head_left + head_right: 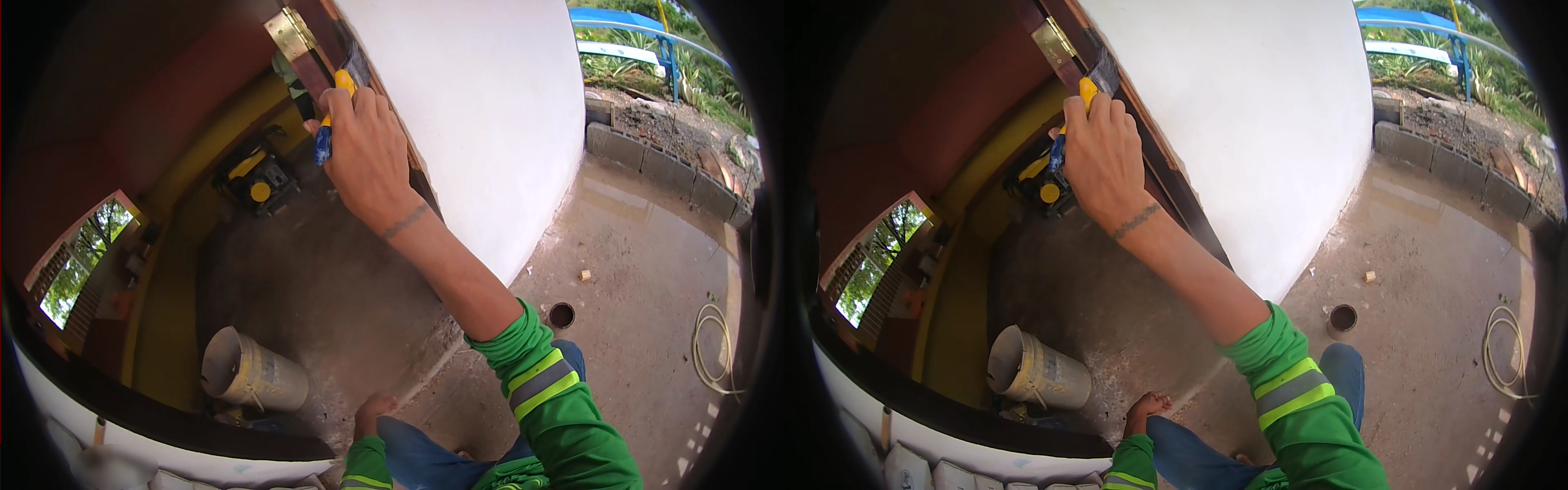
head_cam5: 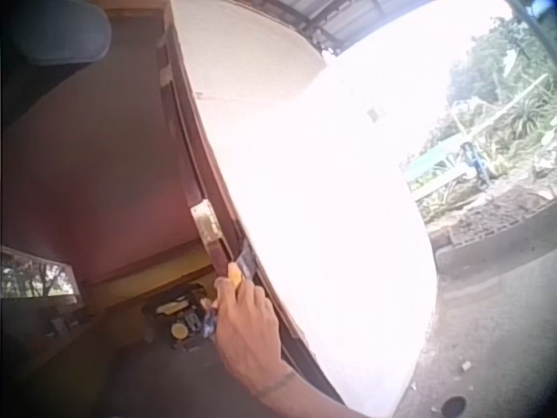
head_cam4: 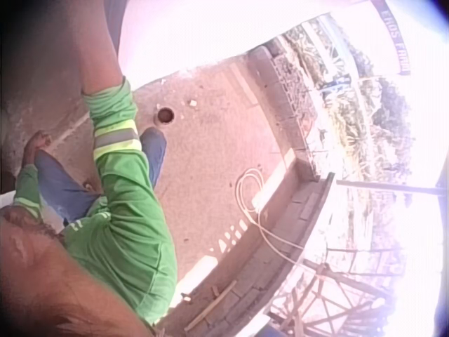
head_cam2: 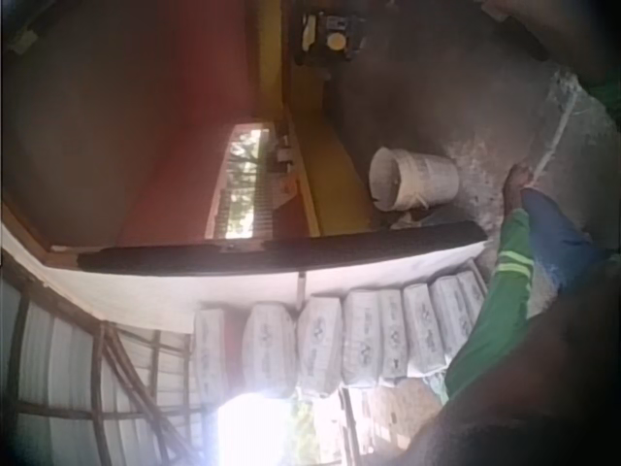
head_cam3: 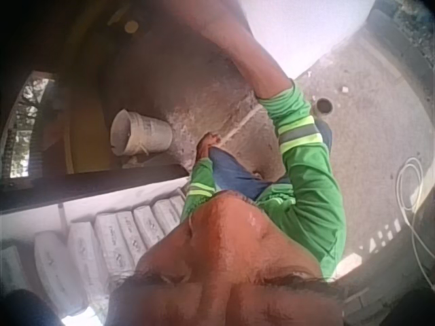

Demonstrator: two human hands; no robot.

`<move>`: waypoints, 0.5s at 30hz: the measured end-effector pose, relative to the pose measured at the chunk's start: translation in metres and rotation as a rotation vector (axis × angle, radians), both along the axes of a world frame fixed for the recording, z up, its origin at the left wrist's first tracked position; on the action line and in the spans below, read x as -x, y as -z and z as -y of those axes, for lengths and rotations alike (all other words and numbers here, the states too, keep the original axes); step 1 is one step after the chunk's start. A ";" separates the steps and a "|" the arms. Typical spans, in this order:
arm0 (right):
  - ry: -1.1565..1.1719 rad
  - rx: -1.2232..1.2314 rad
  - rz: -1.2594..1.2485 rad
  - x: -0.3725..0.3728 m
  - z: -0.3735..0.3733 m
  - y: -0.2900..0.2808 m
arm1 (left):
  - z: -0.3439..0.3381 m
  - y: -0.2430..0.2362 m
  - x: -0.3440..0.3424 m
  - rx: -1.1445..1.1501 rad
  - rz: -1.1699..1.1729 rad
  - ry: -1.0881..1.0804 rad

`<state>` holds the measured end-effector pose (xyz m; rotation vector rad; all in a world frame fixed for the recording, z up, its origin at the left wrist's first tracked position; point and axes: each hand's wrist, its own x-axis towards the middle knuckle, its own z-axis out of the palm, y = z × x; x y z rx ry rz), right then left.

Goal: The person paints the edge of a door frame using a paintbrush and a small container of brown paint.

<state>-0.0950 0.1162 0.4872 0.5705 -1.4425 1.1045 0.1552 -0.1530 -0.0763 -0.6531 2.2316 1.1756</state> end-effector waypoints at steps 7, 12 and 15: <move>-0.068 0.017 0.052 -0.006 -0.003 0.004 | 0.006 -0.001 -0.002 0.080 -0.011 0.077; -0.065 -0.013 0.075 -0.001 -0.004 0.018 | -0.009 0.002 0.017 0.122 0.094 0.192; -0.027 -0.014 0.043 -0.001 -0.004 0.021 | 0.002 0.014 0.014 0.113 0.070 0.187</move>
